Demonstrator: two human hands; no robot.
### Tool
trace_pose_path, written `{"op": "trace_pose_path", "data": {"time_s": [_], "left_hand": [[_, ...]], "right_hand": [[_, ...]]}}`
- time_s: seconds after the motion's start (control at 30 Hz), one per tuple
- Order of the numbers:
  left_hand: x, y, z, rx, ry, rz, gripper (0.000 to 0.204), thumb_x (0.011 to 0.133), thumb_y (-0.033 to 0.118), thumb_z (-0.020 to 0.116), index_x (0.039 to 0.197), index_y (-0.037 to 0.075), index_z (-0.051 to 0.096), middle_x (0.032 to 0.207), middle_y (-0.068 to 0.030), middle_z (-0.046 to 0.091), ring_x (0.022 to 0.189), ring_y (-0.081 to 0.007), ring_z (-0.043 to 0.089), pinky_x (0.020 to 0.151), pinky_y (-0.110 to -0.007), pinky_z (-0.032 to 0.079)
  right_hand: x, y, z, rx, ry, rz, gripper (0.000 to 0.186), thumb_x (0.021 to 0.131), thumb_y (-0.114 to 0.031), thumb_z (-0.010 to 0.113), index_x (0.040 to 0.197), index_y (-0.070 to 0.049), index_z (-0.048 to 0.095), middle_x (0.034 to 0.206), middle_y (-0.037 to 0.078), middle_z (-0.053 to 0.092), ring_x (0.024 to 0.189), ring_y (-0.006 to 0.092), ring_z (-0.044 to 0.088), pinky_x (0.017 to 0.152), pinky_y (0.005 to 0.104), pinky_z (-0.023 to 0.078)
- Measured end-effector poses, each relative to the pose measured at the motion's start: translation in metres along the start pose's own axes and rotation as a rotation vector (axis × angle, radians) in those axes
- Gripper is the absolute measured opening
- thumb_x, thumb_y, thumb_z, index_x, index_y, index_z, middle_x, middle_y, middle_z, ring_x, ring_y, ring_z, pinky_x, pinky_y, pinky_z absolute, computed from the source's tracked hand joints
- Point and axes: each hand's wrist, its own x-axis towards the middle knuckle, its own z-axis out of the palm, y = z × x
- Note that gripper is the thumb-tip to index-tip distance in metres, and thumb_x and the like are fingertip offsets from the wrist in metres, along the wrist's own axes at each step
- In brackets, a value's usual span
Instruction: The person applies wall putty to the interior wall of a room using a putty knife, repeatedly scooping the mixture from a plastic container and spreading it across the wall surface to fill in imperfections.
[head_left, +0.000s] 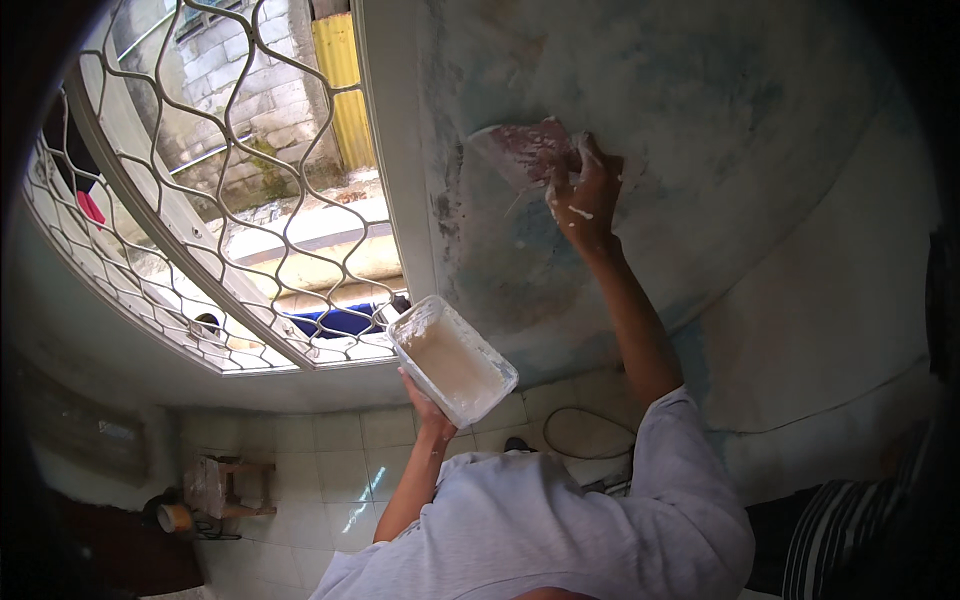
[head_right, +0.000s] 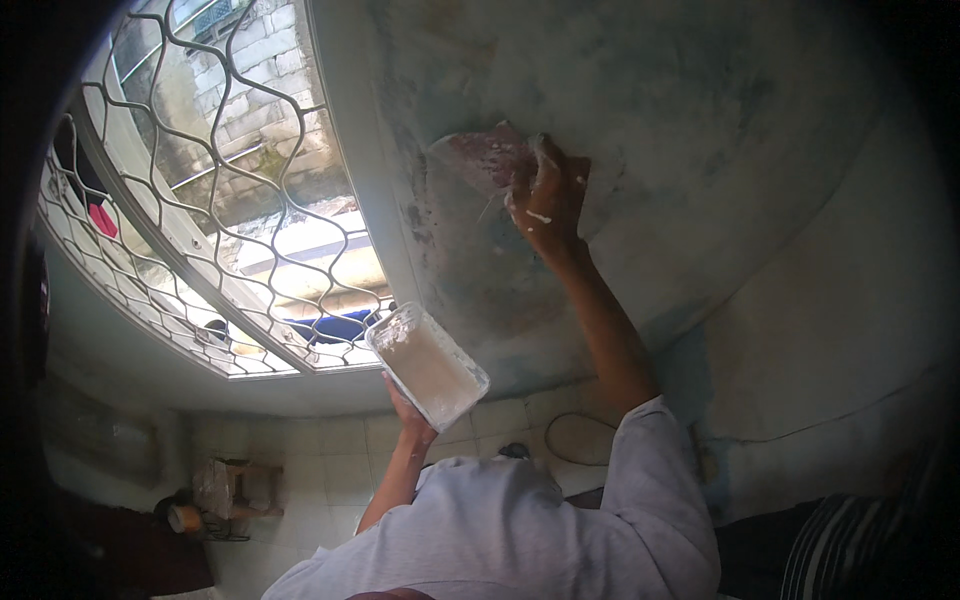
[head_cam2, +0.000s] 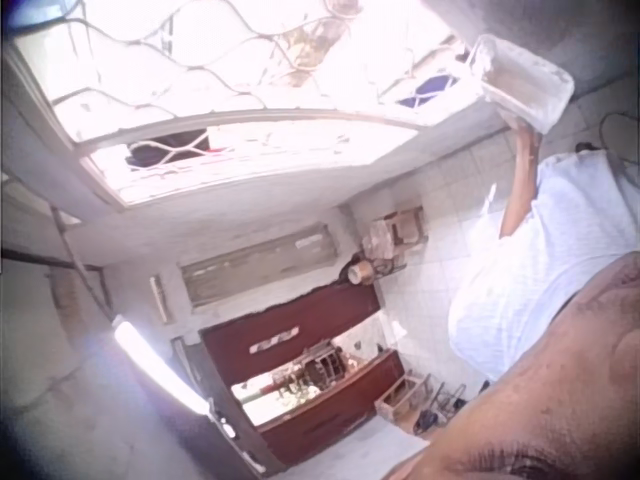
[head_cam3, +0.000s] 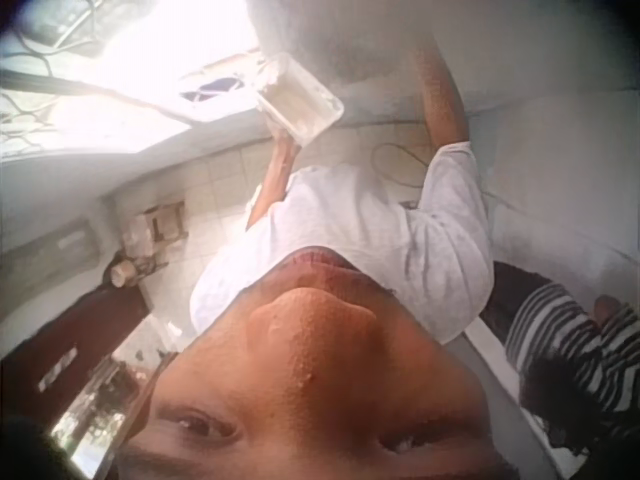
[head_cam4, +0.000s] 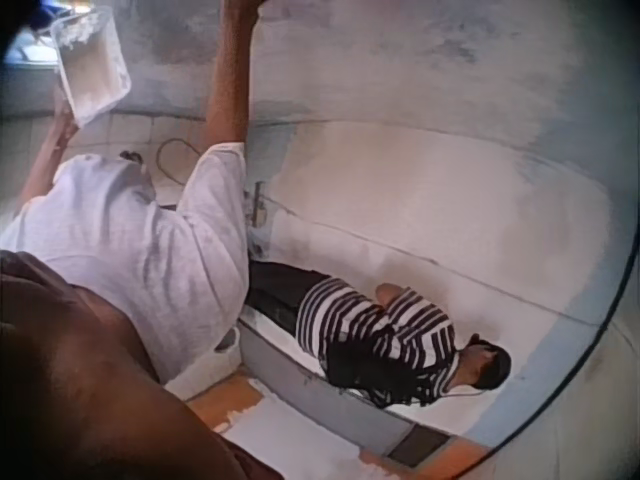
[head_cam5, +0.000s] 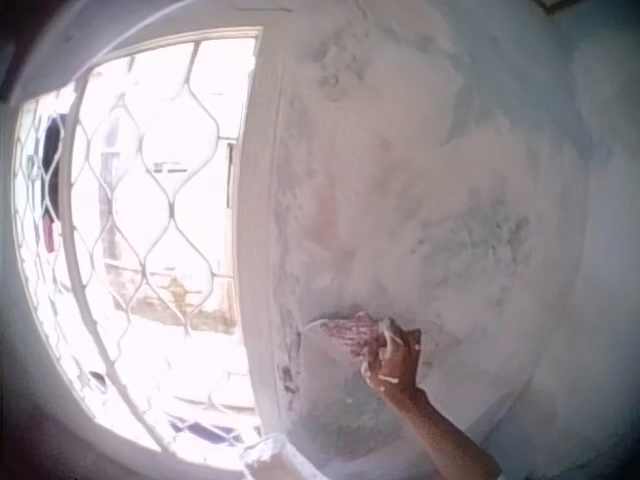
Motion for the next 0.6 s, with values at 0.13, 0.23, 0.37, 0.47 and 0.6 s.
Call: {"op": "trace_pose_path", "data": {"time_s": [0.13,0.23,0.37,0.47,0.6], "left_hand": [[0.003,0.006,-0.007,-0.033,-0.027,-0.001,0.071,0.102,0.064,0.020,0.152,0.014,0.035,0.145,-0.0089,0.047,0.130,-0.0297,0.050,0.109,-0.045,0.043],[0.006,0.008,-0.009,-0.044,-0.047,-0.032,0.075,0.101,0.067,0.022,0.151,0.014,0.034,0.147,-0.0088,0.046,0.131,-0.0292,0.049,0.109,-0.044,0.043],[0.005,0.017,0.000,-0.057,-0.085,-0.048,0.074,0.101,0.066,0.021,0.151,0.014,0.035,0.147,-0.0090,0.046,0.131,-0.0298,0.049,0.109,-0.045,0.043],[0.004,0.028,0.008,-0.056,-0.103,-0.117,0.073,0.102,0.065,0.020,0.151,0.014,0.035,0.146,-0.0093,0.047,0.131,-0.0299,0.050,0.109,-0.045,0.043],[0.011,0.039,-0.003,-0.025,-0.115,-0.133,0.072,0.102,0.064,0.020,0.150,0.013,0.037,0.143,-0.0092,0.050,0.128,-0.0290,0.052,0.108,-0.045,0.044]], "right_hand": [[0.096,0.020,-0.086,-0.015,0.293,0.161,0.022,0.091,-0.014,0.069,0.096,0.004,0.057,0.087,0.019,0.064,0.075,0.0251,0.064,0.070,0.0377,0.050],[0.102,0.031,-0.103,0.013,0.443,0.125,0.025,0.094,-0.018,0.069,0.097,0.004,0.057,0.091,0.016,0.065,0.076,0.0185,0.061,0.073,0.0336,0.050],[0.039,-0.004,-0.061,0.413,0.243,0.105,0.019,0.089,-0.011,0.070,0.090,0.003,0.057,0.081,0.014,0.064,0.069,0.0299,0.062,0.064,0.0360,0.048],[-0.011,-0.041,-0.018,0.165,-0.107,-0.256,0.017,0.085,-0.010,0.065,0.100,-0.002,0.060,0.085,0.016,0.064,0.080,0.0352,0.061,0.085,0.0436,0.043],[0.045,-0.047,-0.009,-0.012,0.032,-0.273,0.019,0.085,-0.010,0.071,0.098,0.002,0.062,0.079,0.017,0.066,0.071,0.0318,0.065,0.073,0.0442,0.050]]}}
